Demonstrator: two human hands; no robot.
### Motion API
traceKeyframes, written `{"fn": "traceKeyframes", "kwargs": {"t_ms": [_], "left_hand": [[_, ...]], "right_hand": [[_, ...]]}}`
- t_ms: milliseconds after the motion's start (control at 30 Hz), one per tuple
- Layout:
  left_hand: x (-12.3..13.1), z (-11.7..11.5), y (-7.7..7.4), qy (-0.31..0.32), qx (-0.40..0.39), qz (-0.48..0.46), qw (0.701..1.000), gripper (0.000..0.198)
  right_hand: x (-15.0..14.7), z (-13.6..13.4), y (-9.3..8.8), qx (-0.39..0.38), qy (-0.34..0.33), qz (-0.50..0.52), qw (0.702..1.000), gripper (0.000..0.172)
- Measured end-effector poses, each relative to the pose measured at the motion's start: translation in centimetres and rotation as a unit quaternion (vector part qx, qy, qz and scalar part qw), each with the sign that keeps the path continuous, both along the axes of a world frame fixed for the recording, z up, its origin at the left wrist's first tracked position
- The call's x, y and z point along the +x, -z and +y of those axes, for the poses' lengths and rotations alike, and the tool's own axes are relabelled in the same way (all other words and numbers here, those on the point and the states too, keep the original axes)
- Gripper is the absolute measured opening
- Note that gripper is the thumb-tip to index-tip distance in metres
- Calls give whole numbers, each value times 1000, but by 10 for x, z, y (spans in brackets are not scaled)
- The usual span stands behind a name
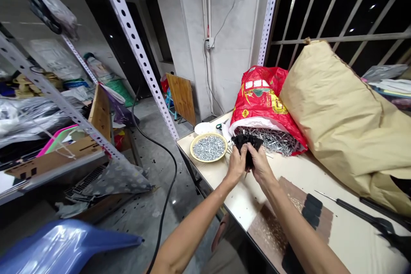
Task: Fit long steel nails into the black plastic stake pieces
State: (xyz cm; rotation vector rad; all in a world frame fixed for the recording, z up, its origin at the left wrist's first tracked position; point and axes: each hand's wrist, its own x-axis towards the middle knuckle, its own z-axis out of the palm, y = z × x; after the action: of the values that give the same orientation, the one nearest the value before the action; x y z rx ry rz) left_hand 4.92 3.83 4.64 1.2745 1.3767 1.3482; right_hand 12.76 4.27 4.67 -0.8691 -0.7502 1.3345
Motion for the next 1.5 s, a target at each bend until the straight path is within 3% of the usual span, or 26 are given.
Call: {"fn": "traceKeyframes", "kwargs": {"t_ms": [167,333,567,733,867,967,1133,1233,1333,1500], "left_hand": [[-1,0,-3,73,-4,-8,997,29],[5,-3,-7,128,-18,-50,990,33],[3,2,-2,151,-22,-21,988,25],[2,-4,-10,242,-71,-64,966,30],[1,-5,-13,210,-26,-46,976,30],[0,-4,-13,222,0,-19,975,29],[-2,-8,-15,239,-51,-72,967,49],[-3,-12,-17,232,-84,-88,965,48],[-1,-13,-16,235,-62,-124,962,49],[4,-11,-10,286,-87,-149,943,52]], "right_hand": [[10,-5,2,53,78,-30,995,35],[17,-10,7,92,160,-39,982,43],[25,-14,9,70,161,-30,984,33],[22,-22,4,22,143,-4,990,28],[19,-24,4,23,145,-7,989,28],[19,-22,6,49,174,-10,983,31],[19,-20,10,50,184,7,982,36],[18,-23,10,57,196,1,979,40],[16,-27,9,72,212,-32,974,41],[10,-23,5,43,236,-36,970,39]]}}
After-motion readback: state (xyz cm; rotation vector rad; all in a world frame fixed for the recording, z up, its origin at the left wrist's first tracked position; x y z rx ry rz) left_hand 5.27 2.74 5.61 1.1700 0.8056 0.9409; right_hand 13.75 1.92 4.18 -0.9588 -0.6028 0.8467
